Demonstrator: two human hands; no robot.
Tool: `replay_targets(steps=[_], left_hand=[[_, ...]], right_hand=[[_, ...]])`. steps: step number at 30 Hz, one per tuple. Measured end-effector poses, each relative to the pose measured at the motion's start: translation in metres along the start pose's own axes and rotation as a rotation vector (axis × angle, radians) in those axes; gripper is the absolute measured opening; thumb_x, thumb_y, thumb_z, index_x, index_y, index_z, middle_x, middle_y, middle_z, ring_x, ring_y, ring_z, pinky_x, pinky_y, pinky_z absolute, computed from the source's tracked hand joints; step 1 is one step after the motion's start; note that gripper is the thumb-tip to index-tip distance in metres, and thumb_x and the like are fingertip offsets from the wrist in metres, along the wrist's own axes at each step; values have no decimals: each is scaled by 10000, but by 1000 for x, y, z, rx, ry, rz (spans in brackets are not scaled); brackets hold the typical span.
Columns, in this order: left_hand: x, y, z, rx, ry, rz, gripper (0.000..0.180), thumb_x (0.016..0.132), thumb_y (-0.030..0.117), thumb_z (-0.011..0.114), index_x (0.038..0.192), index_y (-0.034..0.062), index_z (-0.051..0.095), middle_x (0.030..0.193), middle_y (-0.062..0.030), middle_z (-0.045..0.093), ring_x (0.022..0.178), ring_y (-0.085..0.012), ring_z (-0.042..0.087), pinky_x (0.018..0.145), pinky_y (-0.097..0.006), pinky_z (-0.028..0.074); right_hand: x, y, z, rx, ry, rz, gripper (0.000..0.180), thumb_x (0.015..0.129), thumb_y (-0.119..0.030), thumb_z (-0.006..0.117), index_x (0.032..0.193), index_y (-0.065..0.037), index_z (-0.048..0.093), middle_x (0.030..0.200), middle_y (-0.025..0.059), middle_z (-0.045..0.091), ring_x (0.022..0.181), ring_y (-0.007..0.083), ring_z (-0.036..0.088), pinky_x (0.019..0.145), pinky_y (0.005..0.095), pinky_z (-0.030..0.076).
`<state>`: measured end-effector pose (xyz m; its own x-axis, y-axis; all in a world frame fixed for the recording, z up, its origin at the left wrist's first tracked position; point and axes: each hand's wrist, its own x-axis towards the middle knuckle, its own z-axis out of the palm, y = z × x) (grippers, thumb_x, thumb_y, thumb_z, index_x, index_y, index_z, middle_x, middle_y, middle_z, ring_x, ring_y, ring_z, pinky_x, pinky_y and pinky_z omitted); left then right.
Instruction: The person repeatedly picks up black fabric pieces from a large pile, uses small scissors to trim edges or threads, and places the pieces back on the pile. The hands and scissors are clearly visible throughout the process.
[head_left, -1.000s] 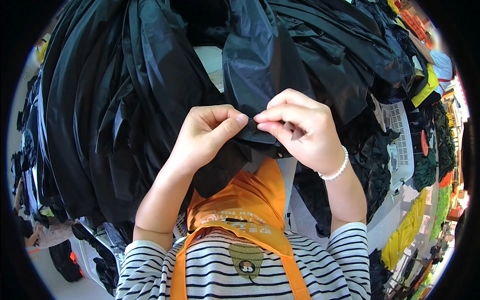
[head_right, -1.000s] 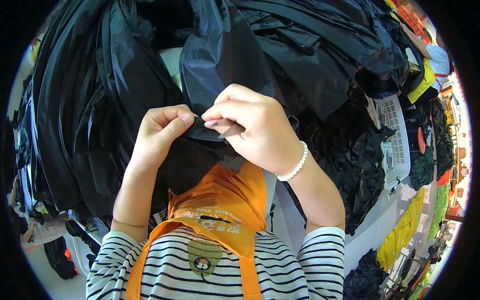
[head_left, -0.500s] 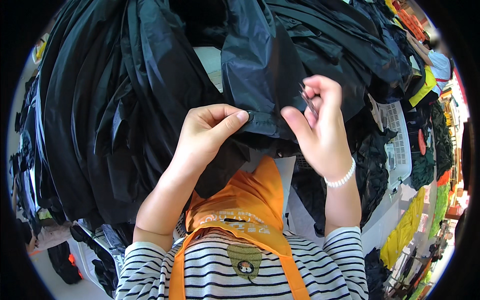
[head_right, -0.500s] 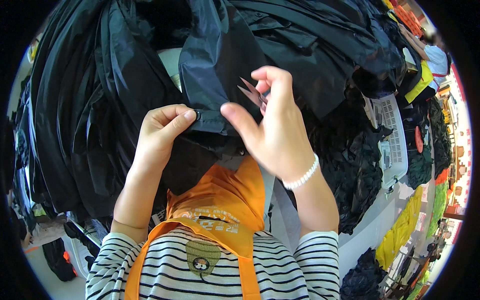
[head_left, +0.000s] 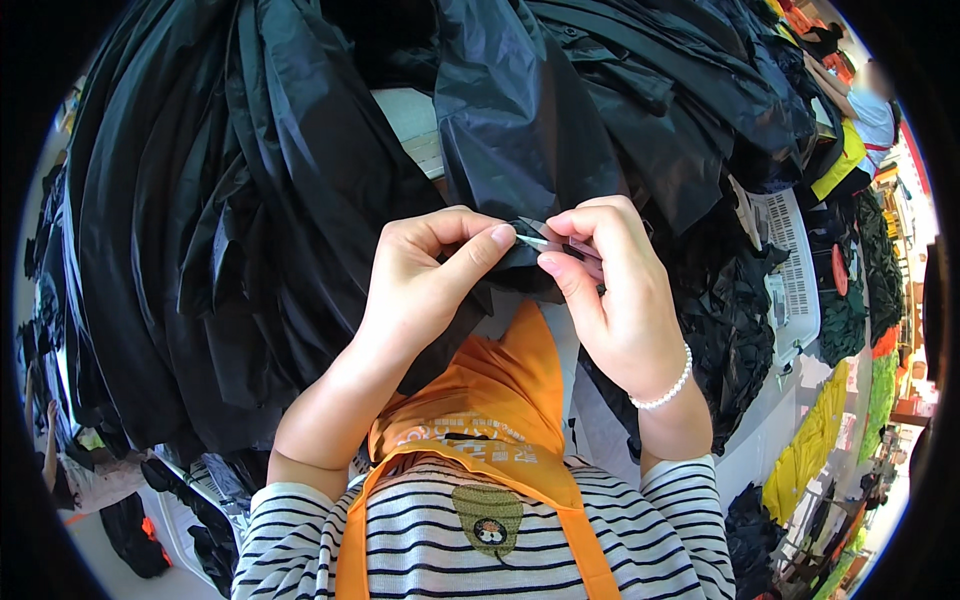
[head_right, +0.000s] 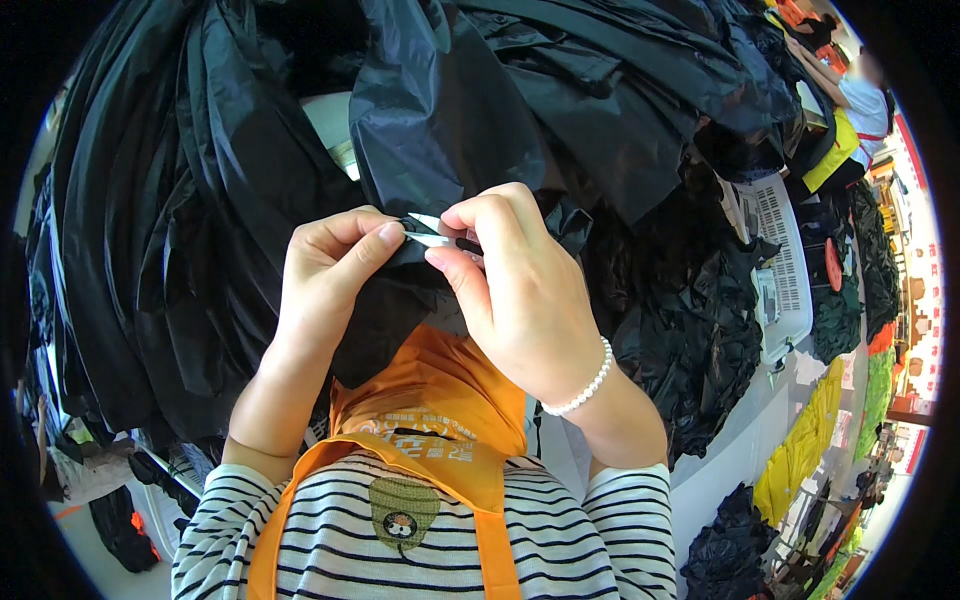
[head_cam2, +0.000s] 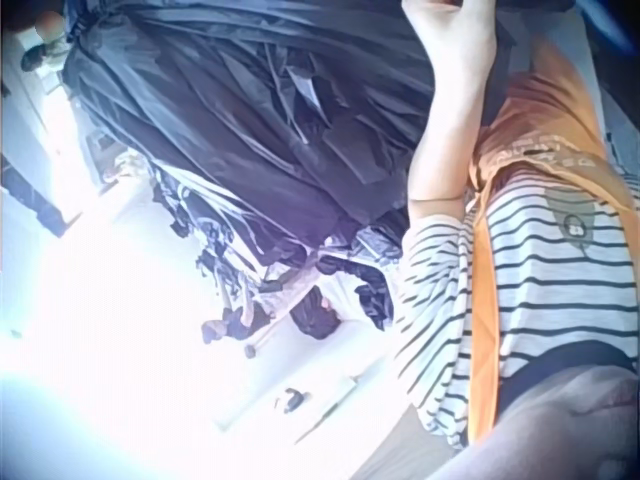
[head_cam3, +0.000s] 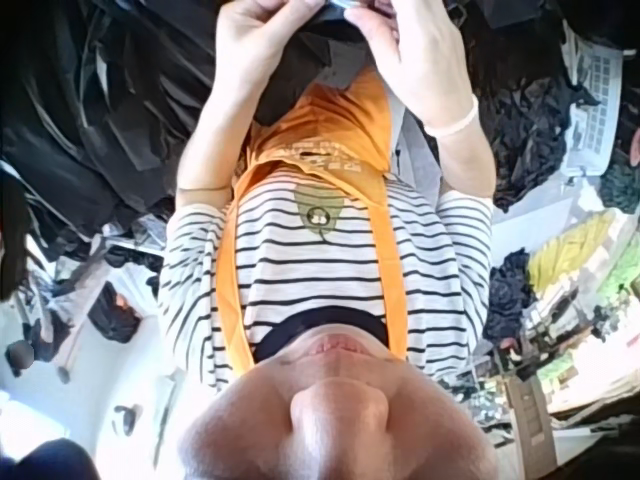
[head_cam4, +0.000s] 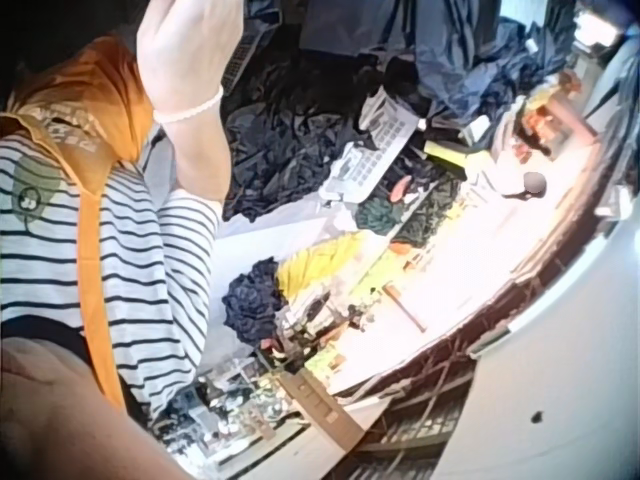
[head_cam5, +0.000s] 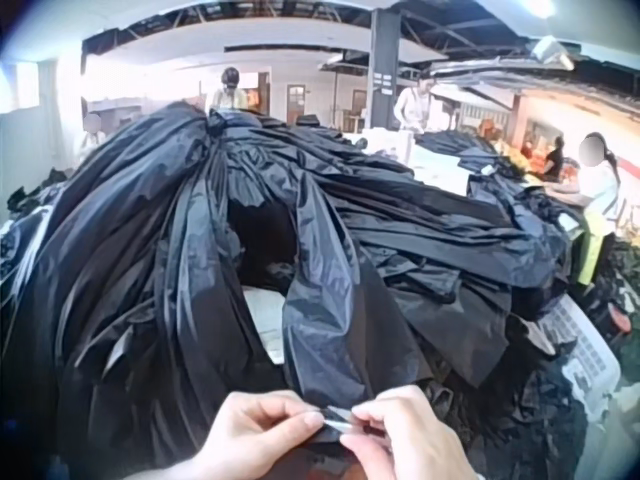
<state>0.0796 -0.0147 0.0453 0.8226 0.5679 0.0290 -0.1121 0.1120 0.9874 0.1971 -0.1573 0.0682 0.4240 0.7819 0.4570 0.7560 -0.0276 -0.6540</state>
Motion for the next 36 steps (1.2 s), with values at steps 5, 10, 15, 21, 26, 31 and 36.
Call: replay_targets(steps=[5, 10, 15, 21, 26, 31, 36], left_hand=[[0, 0, 0, 32, 3, 25, 170, 900, 133, 693, 899, -35, 720, 780, 3, 669, 731, -34, 565, 665, -186, 455], [0, -1, -1, 40, -5, 8, 166, 893, 126, 695, 885, -38, 720, 769, 4, 662, 721, -31, 558, 653, -185, 446], [-1, -2, -1, 35, -18, 9, 153, 888, 112, 696, 883, -39, 719, 749, 17, 646, 711, -30, 545, 650, -186, 433], [-2, -5, -5, -2, -23, 43, 145, 892, 102, 690, 873, -40, 717, 765, 11, 641, 730, -45, 549, 671, -196, 429], [-3, -8, -4, 89, -52, 75, 134, 896, 88, 685, 867, -40, 712, 768, 10, 629, 733, -48, 541, 668, -205, 425], [-4, -9, -9, 87, -73, 93, 121, 907, 83, 673, 878, -30, 704, 783, 22, 632, 746, -41, 542, 682, -197, 429], [-3, -14, -19, -49, -38, 37, 125, 918, 105, 668, 894, -17, 686, 822, 24, 646, 766, -27, 540, 708, -188, 435]], right_hand=[[1, -1, 3, -2, 42, 0, 184, 871, -81, 684, 993, -34, 555, 943, 99, 564, 712, 248, 631, 602, 318, 505], [0, -1, 4, -38, 62, -26, 168, 862, -81, 691, 968, -41, 565, 914, 97, 571, 691, 255, 627, 587, 320, 500], [-2, 1, 4, -10, 54, -20, 147, 862, -62, 689, 951, -33, 575, 885, 87, 568, 677, 219, 621, 582, 301, 493], [-2, 19, -17, 433, 181, 261, 206, 867, -93, 718, 1033, -22, 619, 878, 3, 538, 617, 32, 409, 592, 160, 375], [2, 35, -10, 426, -55, 287, 168, 813, -109, 773, 913, -3, 690, 830, -24, 557, 583, 21, 349, 555, 171, 341], [6, 41, -4, 434, 26, 216, 75, 870, -62, 699, 837, -9, 657, 722, -38, 552, 603, 29, 415, 555, 190, 355], [0, 49, -14, 551, 119, 333, 138, 940, -123, 650, 864, -9, 640, 706, -47, 576, 620, 15, 448, 590, 173, 381]])
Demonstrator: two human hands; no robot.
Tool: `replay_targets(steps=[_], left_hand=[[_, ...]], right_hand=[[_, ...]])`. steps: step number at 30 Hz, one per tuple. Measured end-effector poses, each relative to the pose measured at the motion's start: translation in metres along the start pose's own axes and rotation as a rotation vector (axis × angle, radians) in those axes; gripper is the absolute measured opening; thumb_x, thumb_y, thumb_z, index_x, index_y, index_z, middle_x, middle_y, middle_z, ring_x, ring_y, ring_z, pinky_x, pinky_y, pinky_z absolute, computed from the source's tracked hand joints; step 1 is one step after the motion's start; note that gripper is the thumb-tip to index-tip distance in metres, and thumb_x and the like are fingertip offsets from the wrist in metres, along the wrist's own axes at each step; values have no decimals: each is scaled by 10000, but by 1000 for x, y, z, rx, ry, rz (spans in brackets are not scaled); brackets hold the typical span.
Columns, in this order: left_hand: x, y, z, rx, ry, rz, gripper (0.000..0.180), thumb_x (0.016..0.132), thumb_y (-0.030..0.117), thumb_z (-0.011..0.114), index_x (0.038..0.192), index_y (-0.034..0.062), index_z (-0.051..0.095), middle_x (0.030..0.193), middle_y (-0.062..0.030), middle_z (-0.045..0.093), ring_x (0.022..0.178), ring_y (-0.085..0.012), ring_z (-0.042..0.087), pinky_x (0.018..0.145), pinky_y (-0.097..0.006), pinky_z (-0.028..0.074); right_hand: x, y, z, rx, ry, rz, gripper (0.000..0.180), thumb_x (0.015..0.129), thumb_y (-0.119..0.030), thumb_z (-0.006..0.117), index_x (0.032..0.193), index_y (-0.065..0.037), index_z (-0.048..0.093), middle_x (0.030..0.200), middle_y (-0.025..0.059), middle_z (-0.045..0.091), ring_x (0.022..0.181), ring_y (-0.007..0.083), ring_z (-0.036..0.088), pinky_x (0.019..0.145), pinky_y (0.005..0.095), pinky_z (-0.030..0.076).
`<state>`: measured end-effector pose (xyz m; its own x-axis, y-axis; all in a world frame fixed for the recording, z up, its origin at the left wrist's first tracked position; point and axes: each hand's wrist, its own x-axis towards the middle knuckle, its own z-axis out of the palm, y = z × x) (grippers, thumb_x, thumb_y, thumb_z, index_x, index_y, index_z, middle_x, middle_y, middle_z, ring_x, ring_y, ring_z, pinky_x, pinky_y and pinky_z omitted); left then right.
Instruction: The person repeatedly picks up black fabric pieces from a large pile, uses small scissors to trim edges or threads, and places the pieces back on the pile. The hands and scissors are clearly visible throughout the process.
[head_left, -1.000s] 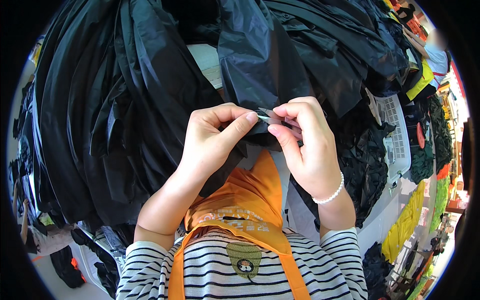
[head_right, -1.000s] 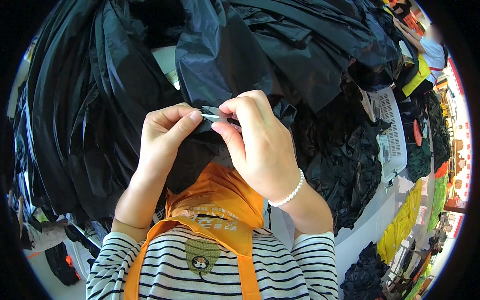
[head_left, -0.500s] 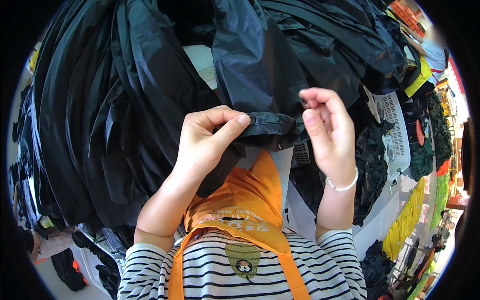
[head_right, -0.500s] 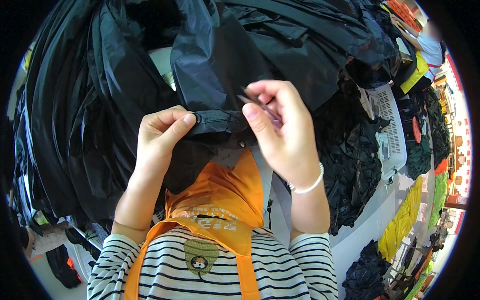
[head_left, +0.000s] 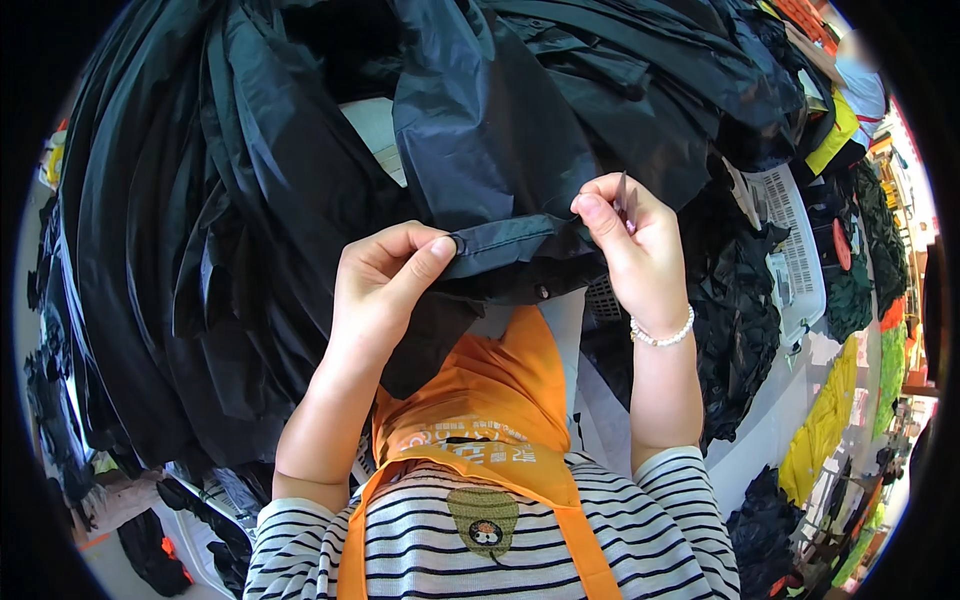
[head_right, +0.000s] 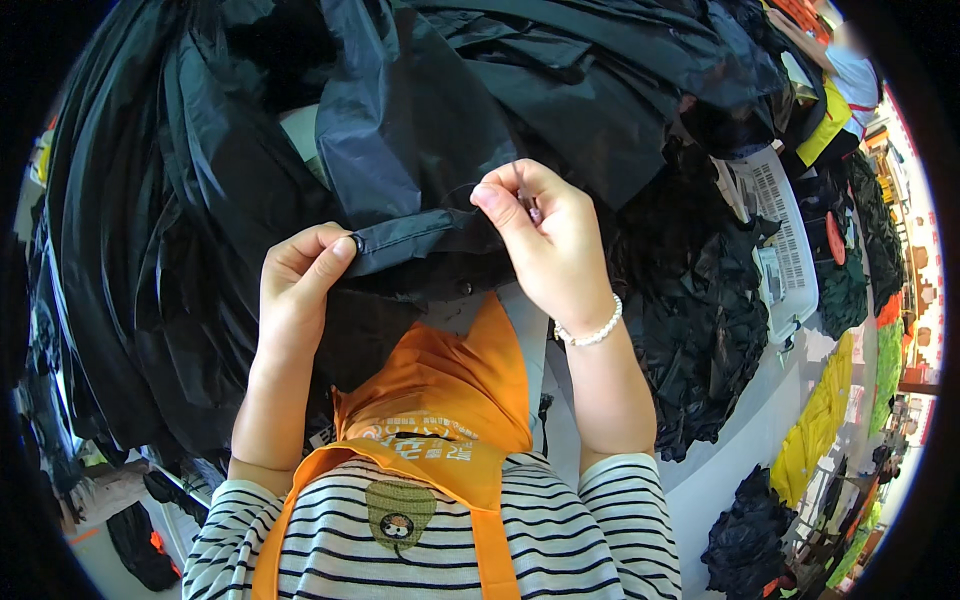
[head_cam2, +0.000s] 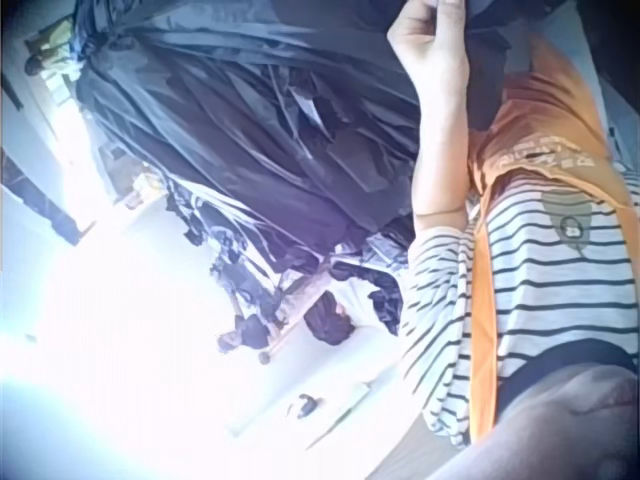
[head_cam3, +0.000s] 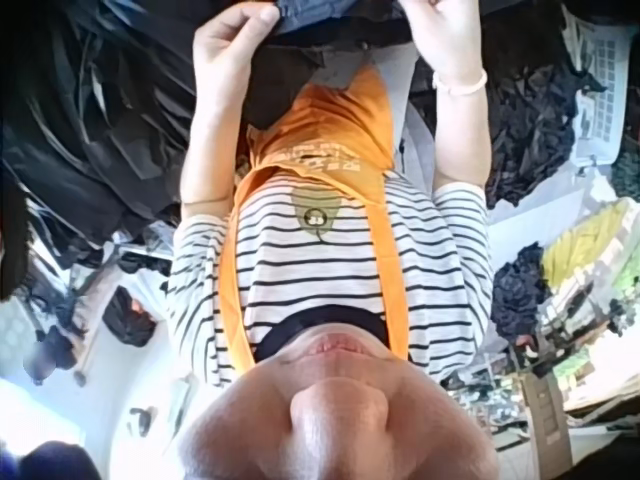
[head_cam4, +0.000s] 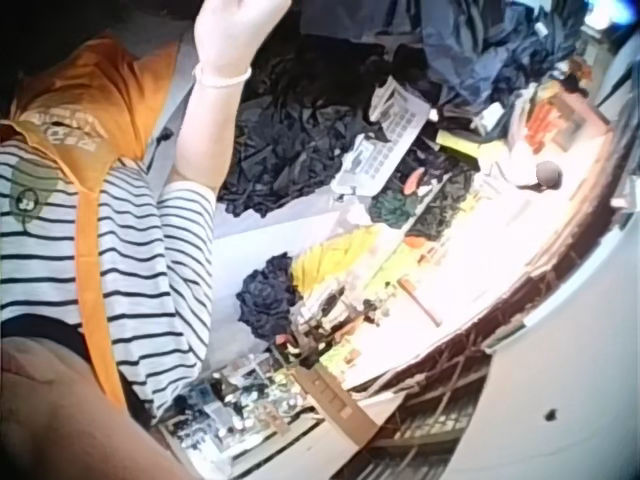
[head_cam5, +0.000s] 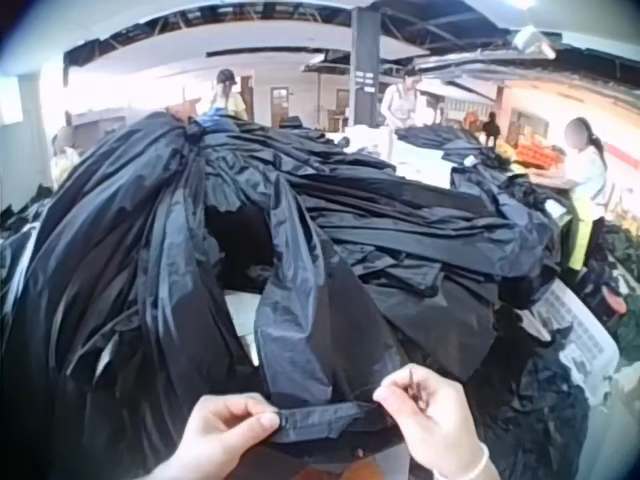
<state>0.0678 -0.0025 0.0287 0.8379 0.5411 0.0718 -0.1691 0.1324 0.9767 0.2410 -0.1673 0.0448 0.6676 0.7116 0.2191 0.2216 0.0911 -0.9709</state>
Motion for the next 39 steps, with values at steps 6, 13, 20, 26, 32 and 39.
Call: replay_targets(steps=[6, 13, 20, 26, 32, 39], left_hand=[[7, 8, 11, 702, 70, 232, 253, 817, -4, 621, 1071, 3, 625, 961, -17, 635, 854, -97, 542, 820, -224, 419], [17, 26, 53, 753, -16, 433, 249, 773, 10, 752, 1010, -12, 679, 887, -83, 713, 819, -155, 673, 806, -269, 515], [25, 18, 35, 419, 39, 170, 85, 844, 53, 722, 879, -24, 719, 805, -74, 725, 748, -90, 675, 681, -218, 519], [31, 10, 25, 116, 46, 139, 84, 903, 48, 676, 925, -33, 674, 848, -51, 702, 819, -84, 660, 775, -200, 513], [27, 8, 29, 145, 21, 178, 87, 901, 53, 682, 940, -25, 680, 860, -23, 691, 786, -54, 628, 734, -184, 494], [27, 8, 27, 146, -21, 171, 78, 901, 63, 686, 939, -5, 684, 860, 1, 674, 757, -30, 593, 687, -168, 476]], right_hand=[[-5, -7, 12, 143, -32, -42, 105, 947, -71, 621, 883, 11, 605, 766, 27, 644, 728, 76, 627, 699, 210, 503], [0, -13, 28, 72, 24, -147, 98, 920, -55, 660, 870, 15, 613, 751, 27, 654, 678, 62, 621, 630, 195, 498], [5, -9, 22, -165, -89, -199, 286, 880, -152, 724, 1070, -13, 562, 831, 45, 588, 685, 86, 528, 615, 217, 449], [11, -23, 1, -335, -333, -134, 261, 922, -203, 666, 1040, -11, 537, 878, 109, 597, 771, 204, 614, 698, 294, 496], [33, -38, 0, -424, -504, -131, 225, 898, -192, 672, 886, 21, 602, 783, 127, 604, 684, 237, 595, 644, 320, 478], [47, -60, 2, -506, -675, -20, 190, 890, -158, 675, 831, 14, 619, 754, 90, 571, 618, 171, 525, 578, 293, 427]])
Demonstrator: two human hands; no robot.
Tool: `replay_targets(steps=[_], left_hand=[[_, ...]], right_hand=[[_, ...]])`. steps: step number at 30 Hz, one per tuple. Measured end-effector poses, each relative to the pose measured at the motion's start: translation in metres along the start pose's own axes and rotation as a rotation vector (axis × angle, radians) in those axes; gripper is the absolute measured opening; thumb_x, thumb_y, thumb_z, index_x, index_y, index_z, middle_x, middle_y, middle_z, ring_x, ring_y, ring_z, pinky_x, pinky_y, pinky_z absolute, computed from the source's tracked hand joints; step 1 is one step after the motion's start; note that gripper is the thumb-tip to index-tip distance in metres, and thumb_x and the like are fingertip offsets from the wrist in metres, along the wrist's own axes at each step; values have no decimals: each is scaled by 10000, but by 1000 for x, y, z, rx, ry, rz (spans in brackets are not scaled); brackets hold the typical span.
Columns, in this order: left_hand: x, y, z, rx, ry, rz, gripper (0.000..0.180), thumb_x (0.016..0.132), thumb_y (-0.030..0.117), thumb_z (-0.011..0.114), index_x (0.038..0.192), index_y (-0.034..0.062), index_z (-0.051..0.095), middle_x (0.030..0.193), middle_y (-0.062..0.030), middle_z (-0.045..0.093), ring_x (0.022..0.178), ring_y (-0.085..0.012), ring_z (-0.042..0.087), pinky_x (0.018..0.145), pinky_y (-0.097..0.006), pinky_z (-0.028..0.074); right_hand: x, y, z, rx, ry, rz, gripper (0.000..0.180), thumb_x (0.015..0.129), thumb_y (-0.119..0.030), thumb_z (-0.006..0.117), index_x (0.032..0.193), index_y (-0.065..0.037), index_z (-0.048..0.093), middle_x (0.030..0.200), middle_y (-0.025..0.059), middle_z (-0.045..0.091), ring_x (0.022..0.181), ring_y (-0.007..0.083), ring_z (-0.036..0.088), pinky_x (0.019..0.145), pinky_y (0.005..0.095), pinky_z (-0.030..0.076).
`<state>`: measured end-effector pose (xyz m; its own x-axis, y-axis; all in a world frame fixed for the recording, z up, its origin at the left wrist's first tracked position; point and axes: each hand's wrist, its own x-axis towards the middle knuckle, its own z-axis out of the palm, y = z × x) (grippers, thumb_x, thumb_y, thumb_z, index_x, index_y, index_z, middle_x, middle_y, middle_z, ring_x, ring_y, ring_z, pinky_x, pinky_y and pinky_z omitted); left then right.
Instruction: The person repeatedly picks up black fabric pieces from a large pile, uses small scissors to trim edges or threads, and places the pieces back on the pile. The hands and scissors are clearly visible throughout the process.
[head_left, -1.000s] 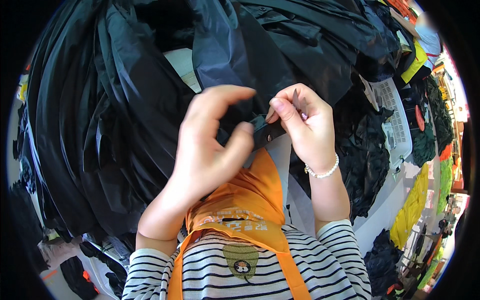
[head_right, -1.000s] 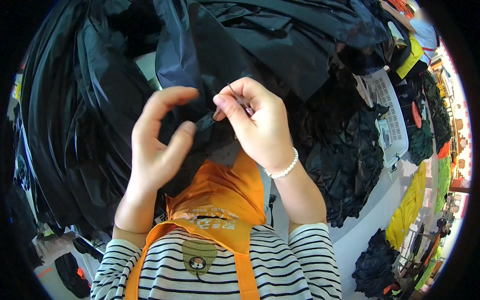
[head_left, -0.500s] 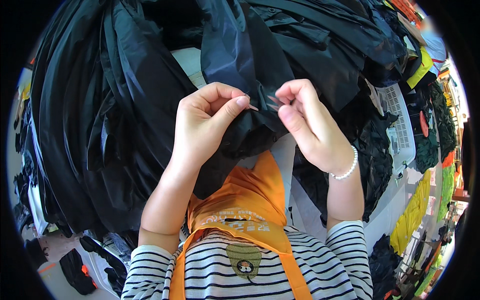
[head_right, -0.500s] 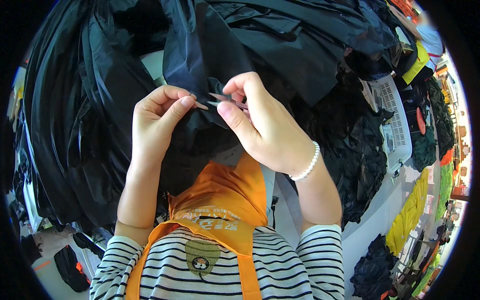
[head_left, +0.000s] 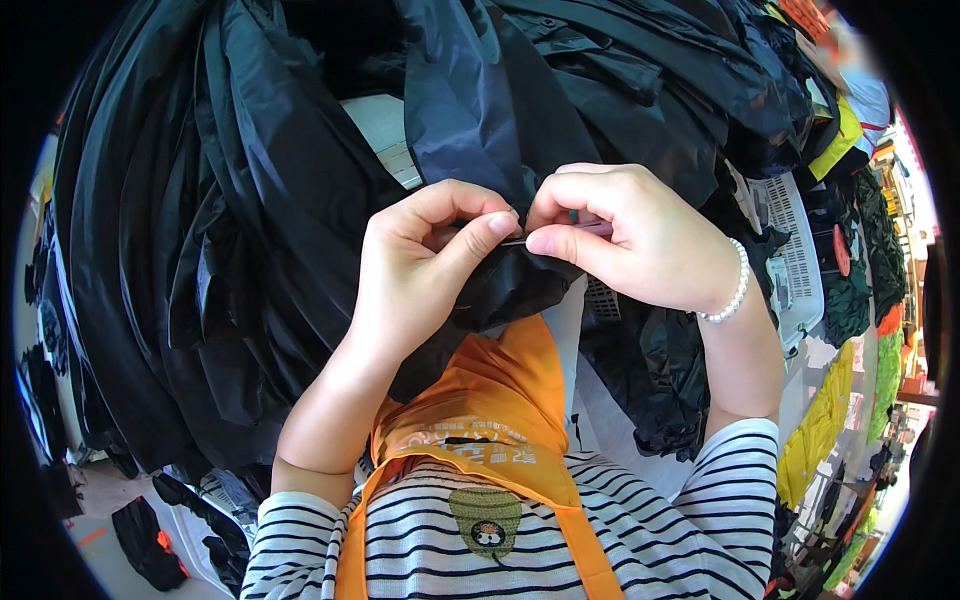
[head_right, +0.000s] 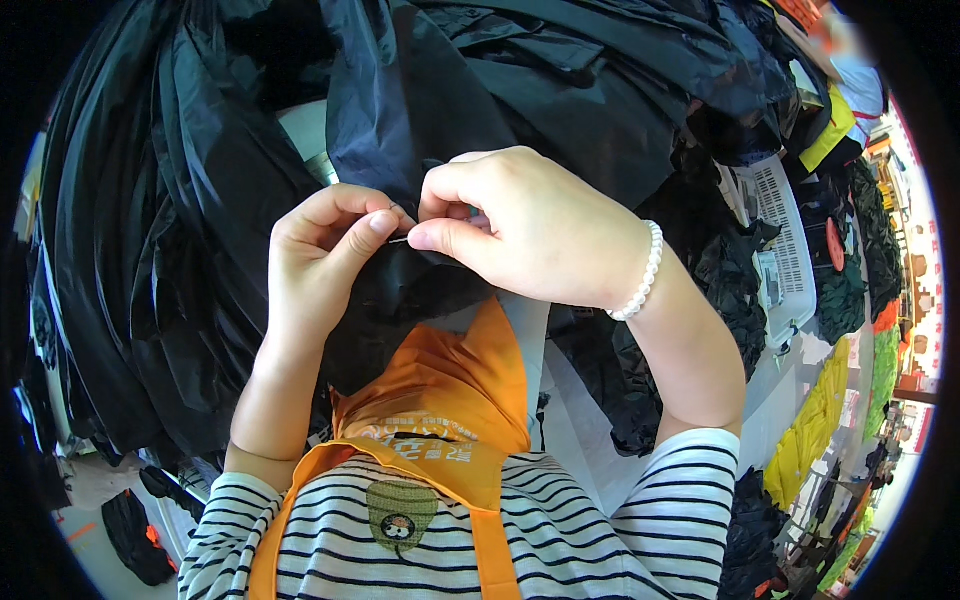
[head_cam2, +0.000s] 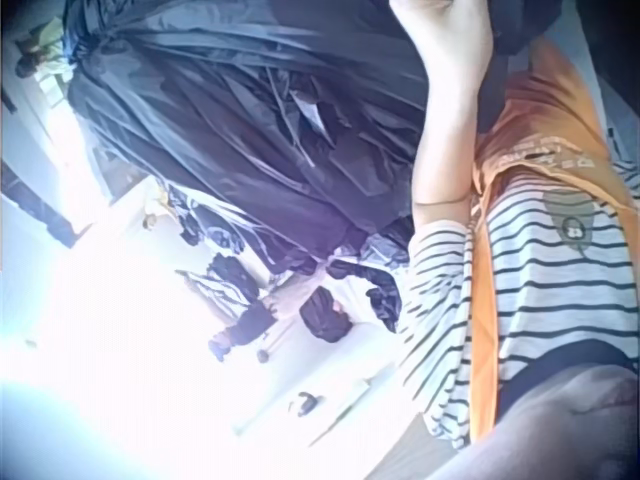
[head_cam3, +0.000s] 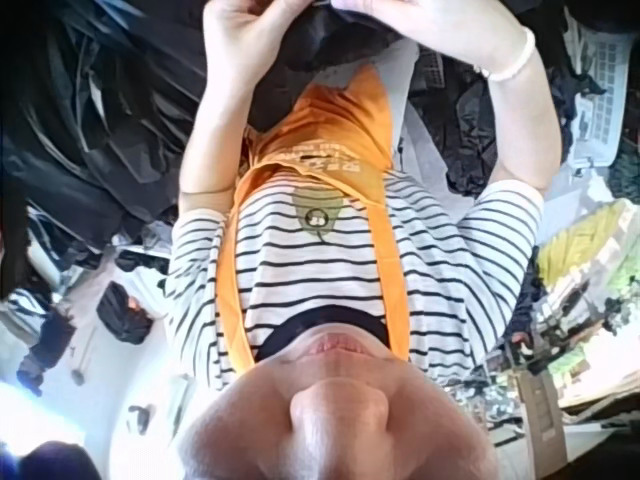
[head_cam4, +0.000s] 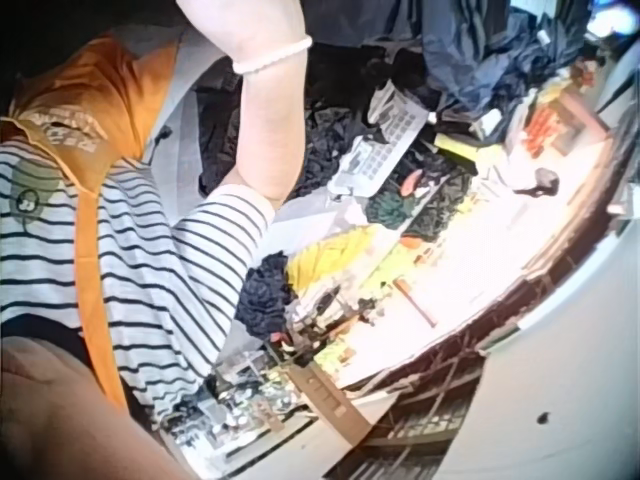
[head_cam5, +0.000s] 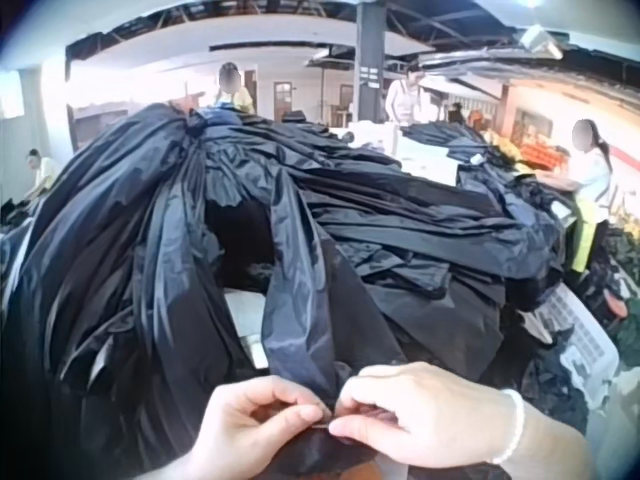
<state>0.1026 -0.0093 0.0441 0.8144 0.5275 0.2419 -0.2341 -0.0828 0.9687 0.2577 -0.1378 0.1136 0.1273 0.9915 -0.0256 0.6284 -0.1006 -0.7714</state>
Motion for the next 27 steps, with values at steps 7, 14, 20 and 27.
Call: replay_targets(steps=[7, 14, 20, 27], left_hand=[[-4, 10, 0, -63, 1, -158, 55, 903, 47, 668, 906, -8, 666, 841, -17, 669, 748, -59, 601, 688, -184, 482], [-34, 48, -30, 182, -708, 150, 103, 770, 38, 708, 737, 68, 615, 811, -42, 629, 791, -223, 626, 720, -338, 494], [-76, 25, -30, 763, -891, -159, 302, 877, 345, 682, 822, 51, 642, 773, -68, 621, 742, -254, 616, 674, -325, 497], [-24, 61, -11, 800, -167, 274, 162, 905, 109, 564, 992, 1, 649, 1012, -155, 658, 980, -310, 644, 887, -378, 503]], right_hand=[[-1, -2, 2, 9, -4, 32, 159, 862, -139, 708, 868, -1, 629, 802, 67, 573, 653, 140, 535, 590, 270, 439], [-23, 69, 20, -119, 649, -51, 803, 697, -178, 869, 1380, -85, 457, 1211, 158, 543, 1109, 277, 567, 914, 348, 494], [-2, 56, 108, 50, 490, 176, 790, 728, 37, 754, 1438, -82, 428, 1225, 145, 589, 1097, 275, 619, 942, 338, 526], [25, 38, 221, 668, 187, -245, 403, 783, 43, 648, 1180, 22, 581, 1087, 233, 658, 974, 382, 644, 818, 393, 515]])
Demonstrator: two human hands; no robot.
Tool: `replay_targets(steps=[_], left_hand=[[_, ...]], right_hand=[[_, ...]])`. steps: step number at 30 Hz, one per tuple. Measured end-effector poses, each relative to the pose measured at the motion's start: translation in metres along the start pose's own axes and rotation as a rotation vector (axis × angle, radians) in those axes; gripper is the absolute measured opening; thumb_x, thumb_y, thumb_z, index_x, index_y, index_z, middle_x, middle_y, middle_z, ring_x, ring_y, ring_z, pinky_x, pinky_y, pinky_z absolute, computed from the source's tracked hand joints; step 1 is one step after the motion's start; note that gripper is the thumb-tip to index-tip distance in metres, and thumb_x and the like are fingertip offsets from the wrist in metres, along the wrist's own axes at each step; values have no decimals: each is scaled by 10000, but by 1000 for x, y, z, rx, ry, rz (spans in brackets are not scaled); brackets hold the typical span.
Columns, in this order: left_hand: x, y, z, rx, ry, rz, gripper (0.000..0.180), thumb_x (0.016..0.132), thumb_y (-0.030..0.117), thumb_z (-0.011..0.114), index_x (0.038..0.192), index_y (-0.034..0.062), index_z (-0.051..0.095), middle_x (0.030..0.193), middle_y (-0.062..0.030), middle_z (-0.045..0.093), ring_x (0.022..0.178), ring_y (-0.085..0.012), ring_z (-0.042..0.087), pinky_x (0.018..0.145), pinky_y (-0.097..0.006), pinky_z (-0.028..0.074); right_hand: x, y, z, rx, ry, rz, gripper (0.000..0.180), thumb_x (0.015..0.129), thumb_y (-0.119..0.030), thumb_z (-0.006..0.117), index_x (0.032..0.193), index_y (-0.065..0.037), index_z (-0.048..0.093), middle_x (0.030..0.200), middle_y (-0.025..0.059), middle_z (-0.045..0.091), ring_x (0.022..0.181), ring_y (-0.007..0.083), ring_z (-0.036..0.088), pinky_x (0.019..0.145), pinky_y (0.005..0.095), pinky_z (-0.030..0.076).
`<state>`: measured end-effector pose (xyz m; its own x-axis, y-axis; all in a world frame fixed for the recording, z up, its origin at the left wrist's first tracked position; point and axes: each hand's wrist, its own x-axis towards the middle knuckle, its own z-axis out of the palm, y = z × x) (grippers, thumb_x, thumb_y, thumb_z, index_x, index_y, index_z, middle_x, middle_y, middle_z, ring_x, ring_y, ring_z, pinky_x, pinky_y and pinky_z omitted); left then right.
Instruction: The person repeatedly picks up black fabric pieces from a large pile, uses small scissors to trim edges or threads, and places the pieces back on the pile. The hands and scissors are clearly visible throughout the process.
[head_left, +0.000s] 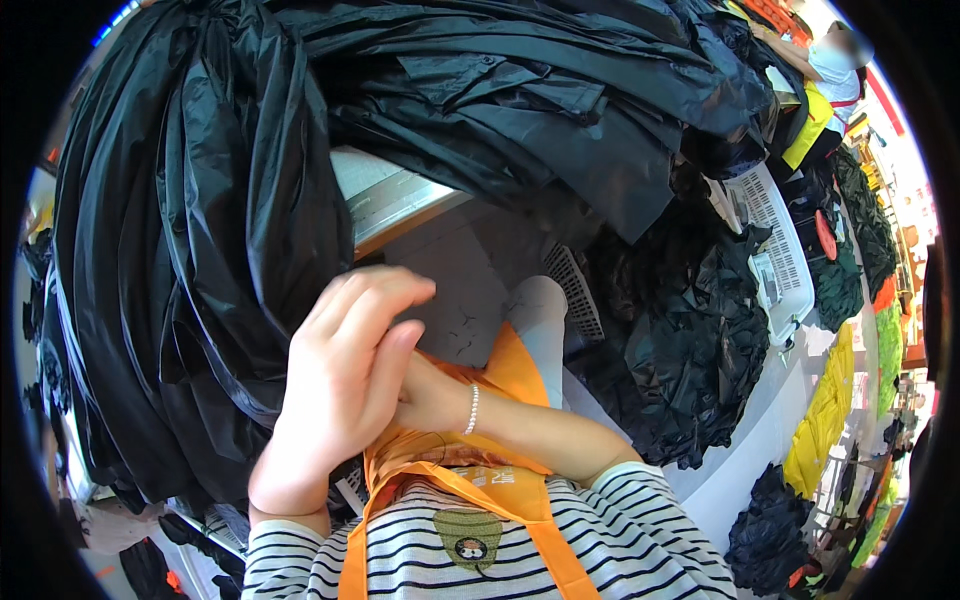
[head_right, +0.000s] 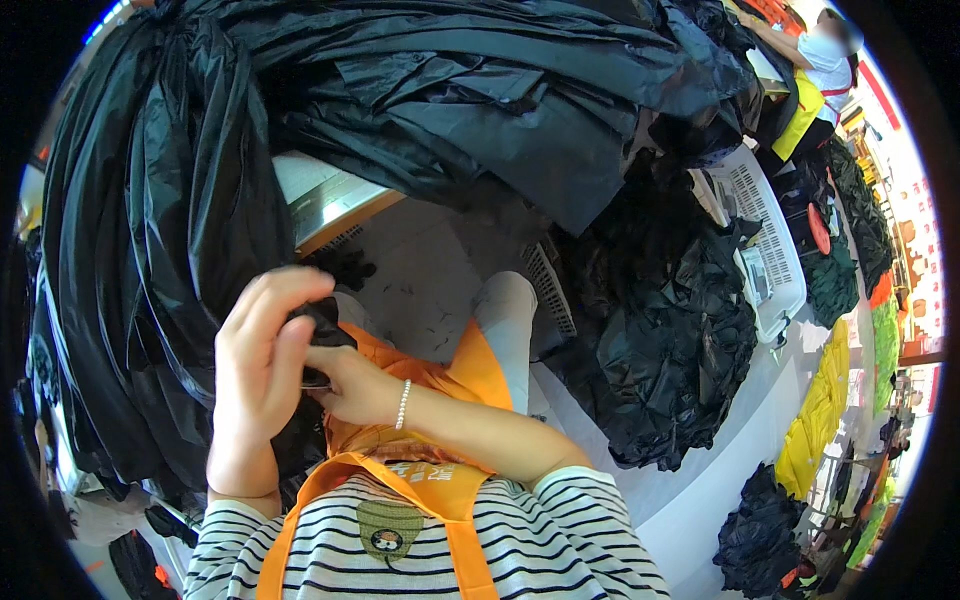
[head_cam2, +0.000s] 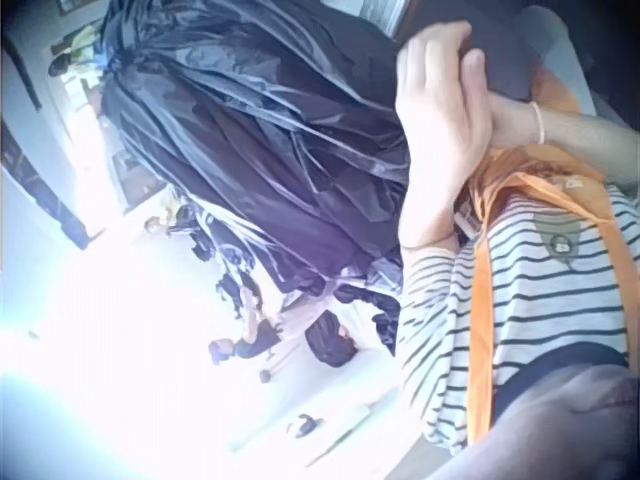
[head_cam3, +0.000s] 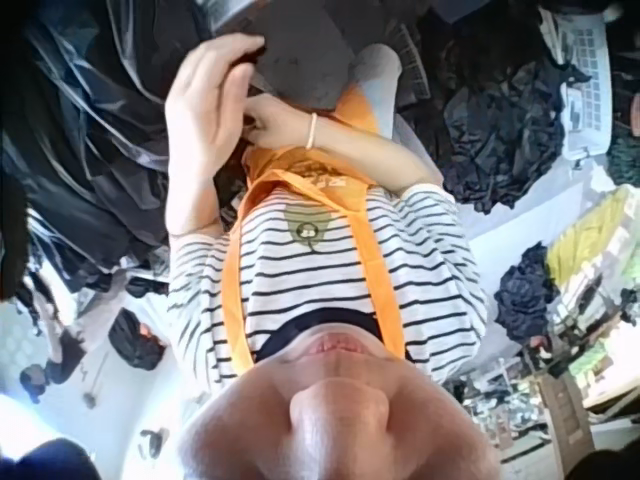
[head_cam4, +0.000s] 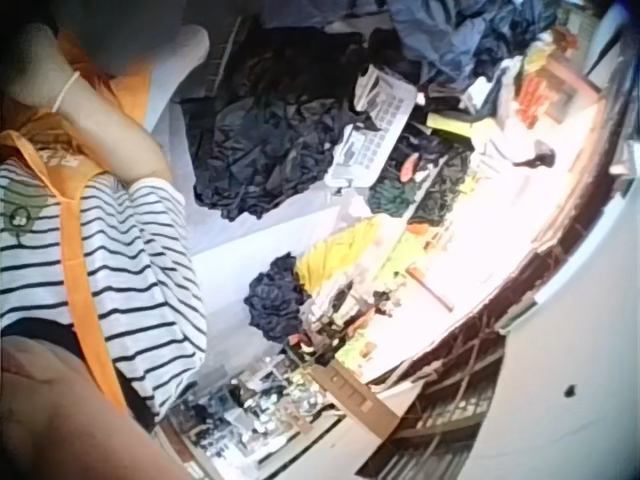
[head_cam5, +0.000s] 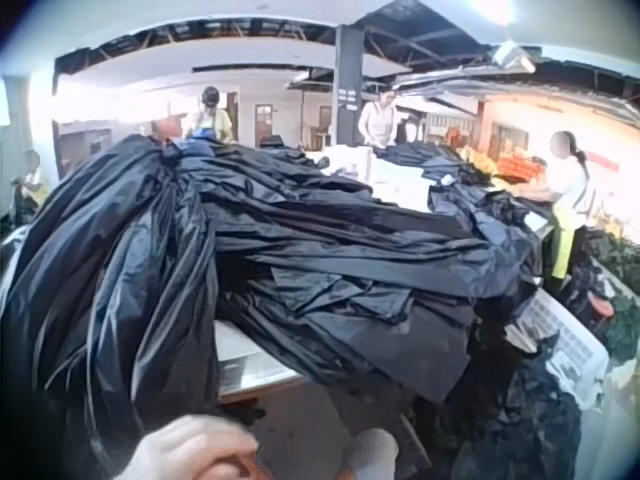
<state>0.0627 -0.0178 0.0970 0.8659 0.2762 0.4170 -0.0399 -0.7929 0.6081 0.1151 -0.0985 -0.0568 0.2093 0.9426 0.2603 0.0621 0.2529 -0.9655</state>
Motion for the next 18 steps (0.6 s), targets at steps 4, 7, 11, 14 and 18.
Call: replay_targets(steps=[4, 7, 11, 14, 18], left_hand=[[-15, -61, 22, 759, -275, 54, 215, 869, 245, 646, 936, 53, 715, 977, -75, 678, 1206, -231, 531, 1179, -506, 150], [-29, -80, 16, 913, -368, 140, 202, 849, 235, 666, 794, 47, 712, 898, -62, 659, 1188, -218, 531, 1170, -498, 190], [-33, -83, 5, 867, -361, 186, 230, 872, 277, 663, 754, 80, 679, 875, -47, 641, 1152, -209, 541, 1169, -487, 193], [-33, -88, 13, 898, -347, 195, 233, 881, 288, 659, 753, 93, 667, 875, -38, 641, 1146, -201, 545, 1168, -485, 191], [-32, -93, 17, 893, -309, 218, 242, 881, 297, 658, 747, 95, 654, 870, -29, 637, 1147, -193, 544, 1164, -483, 199]], right_hand=[[-6, -26, -27, 107, -85, 291, 282, 867, -34, 647, 1139, 40, 623, 962, 162, 707, 889, 228, 683, 810, 322, 524], [-16, -11, -59, -7, 93, 242, 270, 917, -85, 624, 1172, 1, 646, 964, 92, 714, 833, 103, 630, 802, 280, 505], [-26, -14, -106, -18, 206, 337, 264, 964, -108, 568, 1187, 16, 640, 974, 87, 719, 888, 88, 647, 804, 257, 517], [-37, -23, -102, 220, -35, 331, 375, 959, -239, 629, 1250, -2, 614, 1066, 65, 706, 758, 15, 543, 701, 181, 432], [-48, -43, -72, 240, -518, 403, 360, 866, -124, 737, 1203, -40, 646, 1035, 35, 688, 663, 36, 528, 571, 192, 401]])
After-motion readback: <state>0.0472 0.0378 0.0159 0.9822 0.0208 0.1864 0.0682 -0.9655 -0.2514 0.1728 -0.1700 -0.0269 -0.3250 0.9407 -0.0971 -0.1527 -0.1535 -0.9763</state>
